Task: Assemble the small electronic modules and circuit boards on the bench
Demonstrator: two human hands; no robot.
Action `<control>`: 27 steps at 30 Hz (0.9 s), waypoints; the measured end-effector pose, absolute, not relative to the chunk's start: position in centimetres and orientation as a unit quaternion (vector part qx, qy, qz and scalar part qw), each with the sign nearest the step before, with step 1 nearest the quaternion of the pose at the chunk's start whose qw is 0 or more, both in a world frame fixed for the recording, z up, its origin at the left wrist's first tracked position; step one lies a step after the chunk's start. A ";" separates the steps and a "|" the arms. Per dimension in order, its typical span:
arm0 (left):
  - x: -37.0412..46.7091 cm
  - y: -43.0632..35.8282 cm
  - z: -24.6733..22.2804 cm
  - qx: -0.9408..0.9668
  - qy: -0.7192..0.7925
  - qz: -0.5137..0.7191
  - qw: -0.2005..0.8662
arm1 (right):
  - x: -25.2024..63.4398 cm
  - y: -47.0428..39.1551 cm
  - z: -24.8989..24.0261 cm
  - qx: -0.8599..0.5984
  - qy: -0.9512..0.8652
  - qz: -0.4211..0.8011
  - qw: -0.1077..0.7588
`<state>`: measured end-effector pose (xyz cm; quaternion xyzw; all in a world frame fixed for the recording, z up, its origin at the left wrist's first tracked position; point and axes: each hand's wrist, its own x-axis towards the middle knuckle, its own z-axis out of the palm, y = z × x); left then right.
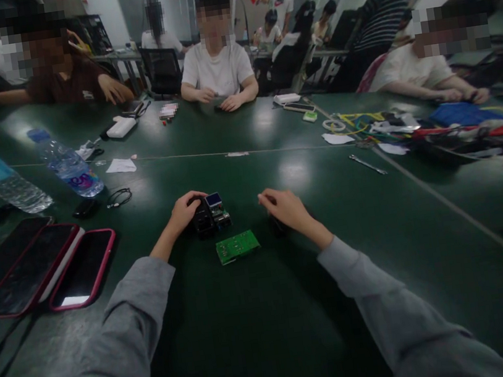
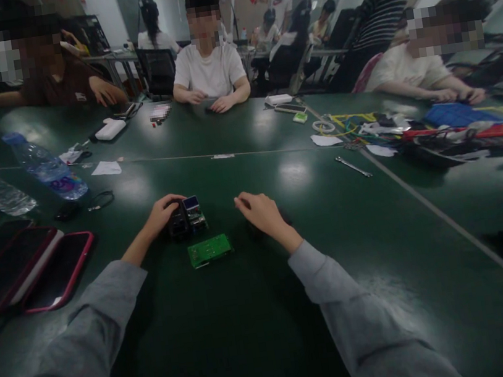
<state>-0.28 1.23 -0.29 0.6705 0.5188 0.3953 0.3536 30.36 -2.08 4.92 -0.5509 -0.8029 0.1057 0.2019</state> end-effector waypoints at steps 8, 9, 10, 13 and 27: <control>-0.4 1.5 -0.7 0.666 0.520 0.404 0.351 | 37.0 -3.4 5.7 -0.472 -0.829 0.142 0.263; -0.4 1.5 -0.7 0.667 0.520 0.403 0.350 | 38.2 -4.2 5.1 -0.469 -0.834 0.159 0.243; -0.5 1.5 -0.8 0.668 0.520 0.402 0.349 | 39.2 -4.9 4.4 -0.471 -0.833 0.169 0.235; -0.5 1.6 -0.9 0.671 0.515 0.404 0.347 | 40.8 -6.2 2.0 -0.514 -0.795 0.166 0.277; -0.6 1.2 -0.9 0.671 0.511 0.416 0.340 | 36.2 -3.7 2.2 -0.575 -0.588 0.492 0.286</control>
